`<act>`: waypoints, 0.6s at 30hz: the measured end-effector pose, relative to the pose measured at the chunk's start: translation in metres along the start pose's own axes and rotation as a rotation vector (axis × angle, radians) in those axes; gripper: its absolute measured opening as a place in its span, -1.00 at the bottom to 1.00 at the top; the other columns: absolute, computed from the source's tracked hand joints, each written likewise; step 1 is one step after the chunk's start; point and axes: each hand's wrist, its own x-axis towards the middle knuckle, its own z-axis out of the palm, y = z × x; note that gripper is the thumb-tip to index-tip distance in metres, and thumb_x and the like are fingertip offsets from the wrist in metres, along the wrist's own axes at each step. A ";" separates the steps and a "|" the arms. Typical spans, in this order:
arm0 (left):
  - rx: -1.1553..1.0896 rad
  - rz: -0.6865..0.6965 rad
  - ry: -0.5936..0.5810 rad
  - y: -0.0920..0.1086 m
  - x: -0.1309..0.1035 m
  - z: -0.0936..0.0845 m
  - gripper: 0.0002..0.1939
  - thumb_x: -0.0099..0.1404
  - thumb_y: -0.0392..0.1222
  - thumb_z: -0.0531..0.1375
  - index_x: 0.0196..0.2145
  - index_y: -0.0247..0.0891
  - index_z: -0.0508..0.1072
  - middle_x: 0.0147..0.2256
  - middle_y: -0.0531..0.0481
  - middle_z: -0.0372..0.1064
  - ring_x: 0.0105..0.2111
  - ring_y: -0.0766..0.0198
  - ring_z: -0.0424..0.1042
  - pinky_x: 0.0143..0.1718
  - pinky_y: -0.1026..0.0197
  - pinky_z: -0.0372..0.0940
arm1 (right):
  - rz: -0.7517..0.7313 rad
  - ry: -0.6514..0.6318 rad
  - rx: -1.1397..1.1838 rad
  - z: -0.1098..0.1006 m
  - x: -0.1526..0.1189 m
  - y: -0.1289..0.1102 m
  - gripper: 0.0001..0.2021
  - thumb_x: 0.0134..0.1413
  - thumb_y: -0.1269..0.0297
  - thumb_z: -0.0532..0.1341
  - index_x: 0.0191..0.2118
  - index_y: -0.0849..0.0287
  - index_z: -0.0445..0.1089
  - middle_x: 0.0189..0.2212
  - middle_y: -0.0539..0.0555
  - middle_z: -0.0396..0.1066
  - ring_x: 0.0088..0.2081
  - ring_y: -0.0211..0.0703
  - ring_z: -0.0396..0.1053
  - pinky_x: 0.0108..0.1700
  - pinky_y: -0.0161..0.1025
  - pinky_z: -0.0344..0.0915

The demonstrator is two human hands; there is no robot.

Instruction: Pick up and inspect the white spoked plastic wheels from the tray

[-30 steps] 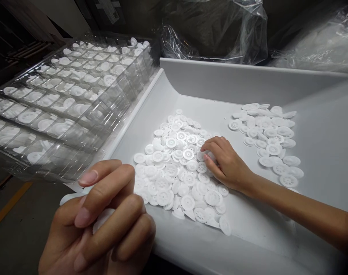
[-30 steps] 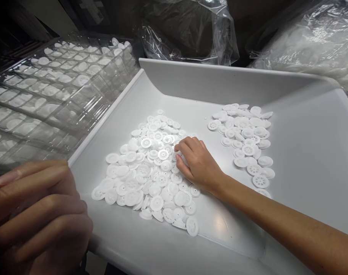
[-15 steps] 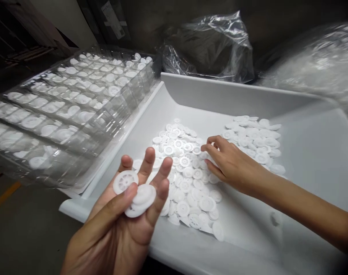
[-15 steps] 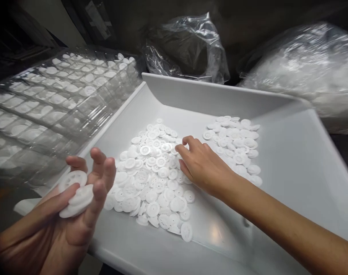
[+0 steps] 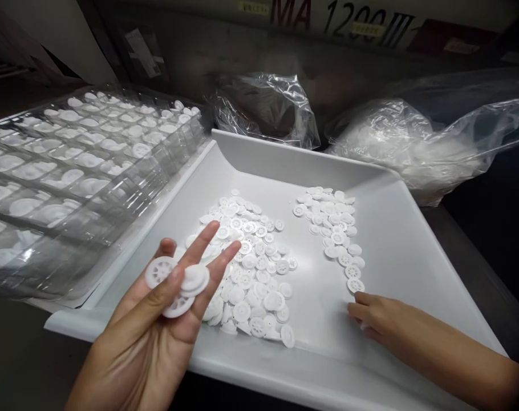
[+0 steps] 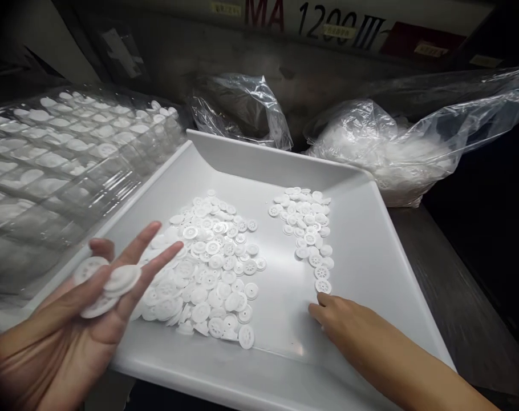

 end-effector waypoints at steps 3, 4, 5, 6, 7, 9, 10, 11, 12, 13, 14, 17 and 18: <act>-0.001 -0.053 -0.005 0.001 -0.006 0.013 -0.74 0.32 -0.49 0.06 -0.11 -0.22 0.32 0.00 -0.12 0.46 0.04 -0.04 0.40 -0.05 0.09 0.47 | -0.004 -0.026 0.115 -0.028 0.011 -0.018 -0.81 0.27 0.42 0.03 -0.37 0.09 0.26 -0.39 -0.05 0.33 -0.44 -0.27 0.33 -0.41 -0.27 0.21; -0.010 -0.062 -0.037 0.001 -0.007 0.015 -0.72 0.32 -0.51 0.06 -0.09 -0.22 0.30 0.03 -0.15 0.45 0.04 -0.04 0.40 -0.04 0.08 0.47 | -0.013 0.000 0.156 -0.041 0.015 -0.028 -0.81 0.33 0.32 0.02 -0.34 0.07 0.26 -0.37 -0.07 0.34 -0.41 -0.27 0.33 -0.38 -0.29 0.23; -0.025 -0.068 -0.071 0.000 -0.008 0.016 -0.69 0.31 -0.53 0.06 -0.08 -0.22 0.28 0.05 -0.19 0.43 0.04 -0.05 0.41 -0.04 0.04 0.46 | -0.030 0.046 0.211 -0.054 0.021 -0.039 -0.81 0.37 0.21 0.01 -0.28 0.03 0.29 -0.34 -0.08 0.35 -0.36 -0.28 0.35 -0.33 -0.30 0.26; -0.041 -0.086 -0.100 -0.002 -0.009 0.016 -0.66 0.30 -0.54 0.07 -0.04 -0.22 0.26 0.07 -0.22 0.40 0.04 -0.05 0.41 -0.03 0.01 0.46 | -0.056 0.107 0.294 -0.067 0.026 -0.052 -0.81 0.38 0.12 0.01 -0.21 -0.02 0.31 -0.31 -0.09 0.37 -0.32 -0.29 0.36 -0.31 -0.33 0.29; -0.060 -0.119 -0.119 -0.005 -0.011 0.016 -0.62 0.30 -0.54 0.07 0.00 -0.22 0.24 0.08 -0.23 0.39 0.05 -0.04 0.40 -0.02 0.00 0.46 | -0.085 0.190 0.436 -0.079 0.032 -0.065 -0.83 0.36 0.08 0.05 -0.16 -0.07 0.34 -0.29 -0.11 0.38 -0.32 -0.31 0.36 -0.31 -0.37 0.31; -0.107 -0.235 -0.143 -0.013 -0.017 0.016 -0.58 0.31 -0.52 0.05 0.07 -0.23 0.20 0.06 -0.22 0.41 0.03 0.01 0.42 0.00 0.03 0.45 | -0.191 0.312 0.668 -0.097 0.043 -0.089 -0.87 0.33 0.09 0.12 -0.11 -0.14 0.39 -0.28 -0.13 0.38 -0.32 -0.36 0.37 -0.35 -0.45 0.32; -0.127 -0.306 -0.170 -0.018 -0.020 0.016 -0.59 0.32 -0.50 0.05 0.09 -0.26 0.19 0.04 -0.22 0.43 0.00 0.04 0.45 -0.01 0.06 0.45 | -0.244 0.344 0.737 -0.104 0.049 -0.098 -0.87 0.32 0.15 0.14 -0.10 -0.16 0.41 -0.27 -0.13 0.38 -0.31 -0.38 0.38 -0.34 -0.48 0.33; -0.148 -0.377 -0.207 -0.023 -0.024 0.016 -0.60 0.33 -0.47 0.04 0.10 -0.30 0.21 0.01 -0.23 0.45 -0.03 0.07 0.48 -0.01 0.07 0.45 | -0.290 0.347 0.749 -0.108 0.054 -0.106 -0.86 0.32 0.20 0.13 -0.11 -0.17 0.42 -0.27 -0.14 0.38 -0.29 -0.39 0.38 -0.32 -0.49 0.33; -0.173 -0.435 -0.250 -0.029 -0.027 0.015 -0.61 0.33 -0.44 0.04 0.10 -0.33 0.23 -0.02 -0.24 0.47 -0.05 0.09 0.49 -0.02 0.08 0.43 | -0.312 0.331 0.723 -0.110 0.059 -0.111 -0.84 0.31 0.24 0.12 -0.13 -0.15 0.44 -0.28 -0.14 0.38 -0.28 -0.39 0.38 -0.30 -0.48 0.33; -0.199 -0.478 -0.291 -0.034 -0.029 0.014 -0.63 0.33 -0.40 0.05 0.09 -0.36 0.28 -0.03 -0.24 0.48 -0.05 0.10 0.50 -0.01 0.07 0.42 | -0.322 0.299 0.677 -0.110 0.062 -0.114 -0.83 0.31 0.27 0.10 -0.16 -0.12 0.44 -0.29 -0.13 0.39 -0.28 -0.38 0.38 -0.29 -0.45 0.33; -0.224 -0.508 -0.327 -0.038 -0.030 0.013 -0.63 0.32 -0.37 0.06 0.08 -0.37 0.32 -0.04 -0.24 0.48 -0.04 0.10 0.49 0.00 0.06 0.40 | -0.307 0.271 0.632 -0.109 0.064 -0.115 -0.83 0.30 0.27 0.09 -0.20 -0.08 0.44 -0.30 -0.13 0.40 -0.29 -0.36 0.39 -0.30 -0.42 0.33; -0.267 -0.554 -0.411 -0.046 -0.029 0.008 -0.62 0.31 -0.31 0.08 0.07 -0.31 0.42 0.02 -0.18 0.45 0.03 0.12 0.44 0.05 0.07 0.34 | -0.212 0.238 0.561 -0.100 0.065 -0.108 -0.85 0.30 0.18 0.10 -0.25 -0.06 0.41 -0.31 -0.13 0.42 -0.29 -0.31 0.40 -0.31 -0.36 0.34; -0.266 -0.560 -0.438 -0.047 -0.028 0.007 -0.62 0.32 -0.30 0.07 0.07 -0.29 0.42 0.04 -0.17 0.43 0.05 0.14 0.42 0.06 0.08 0.32 | -0.192 0.249 0.559 -0.097 0.064 -0.104 -0.86 0.30 0.16 0.10 -0.23 -0.08 0.40 -0.30 -0.14 0.43 -0.28 -0.32 0.41 -0.31 -0.36 0.35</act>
